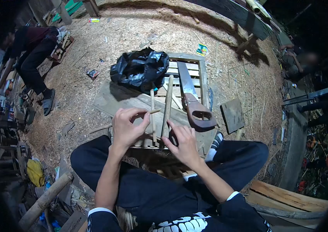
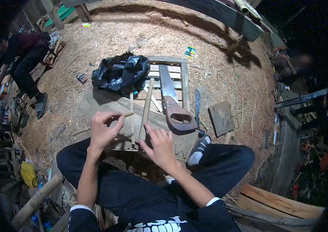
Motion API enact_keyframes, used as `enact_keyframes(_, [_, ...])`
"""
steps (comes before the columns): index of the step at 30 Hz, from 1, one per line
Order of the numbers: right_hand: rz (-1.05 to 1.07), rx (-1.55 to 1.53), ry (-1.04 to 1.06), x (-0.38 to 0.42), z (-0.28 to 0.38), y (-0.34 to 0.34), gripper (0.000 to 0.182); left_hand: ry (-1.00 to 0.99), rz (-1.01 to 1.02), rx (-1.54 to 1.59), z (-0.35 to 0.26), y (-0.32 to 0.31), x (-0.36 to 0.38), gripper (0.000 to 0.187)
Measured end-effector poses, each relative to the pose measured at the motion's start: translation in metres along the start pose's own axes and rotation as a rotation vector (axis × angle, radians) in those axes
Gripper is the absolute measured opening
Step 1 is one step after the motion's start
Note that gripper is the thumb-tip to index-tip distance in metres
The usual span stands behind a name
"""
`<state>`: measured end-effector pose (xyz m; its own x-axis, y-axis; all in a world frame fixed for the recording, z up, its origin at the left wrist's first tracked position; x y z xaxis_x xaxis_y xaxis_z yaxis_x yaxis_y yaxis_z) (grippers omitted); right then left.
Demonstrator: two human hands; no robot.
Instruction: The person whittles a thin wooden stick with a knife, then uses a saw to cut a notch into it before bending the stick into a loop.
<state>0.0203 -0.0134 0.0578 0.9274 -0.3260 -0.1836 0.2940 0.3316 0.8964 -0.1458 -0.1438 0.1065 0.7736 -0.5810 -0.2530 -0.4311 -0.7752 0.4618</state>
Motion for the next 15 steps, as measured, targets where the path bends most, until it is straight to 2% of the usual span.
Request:
enact_keyframes(5, [-0.056,-0.064,0.082,-0.015,0.027,-0.019,0.061,0.038,-0.028,-0.045,0.017,0.019,0.016,0.014])
enact_keyframes(10, [0.004,-0.054,0.131,-0.040,0.053,-0.043,0.056,0.018,-0.050,-0.011,0.018,0.029,0.019,0.013])
enact_keyframes(15, [-0.067,-0.038,0.096,-0.028,0.048,-0.025,0.054,0.011,-0.054,0.021,0.008,0.027,0.015,0.015])
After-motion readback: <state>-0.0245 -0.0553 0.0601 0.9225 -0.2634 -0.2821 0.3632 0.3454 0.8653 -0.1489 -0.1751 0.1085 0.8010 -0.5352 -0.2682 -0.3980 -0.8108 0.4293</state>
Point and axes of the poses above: each hand's wrist, its own x-axis away from the middle knuckle, its own y-axis out of the back of the hand, z = x × y, the point moved 7 cm from there along -x, towards the middle knuckle, and after that the axes turned 11 degrees about x, right-handed, at the moved point
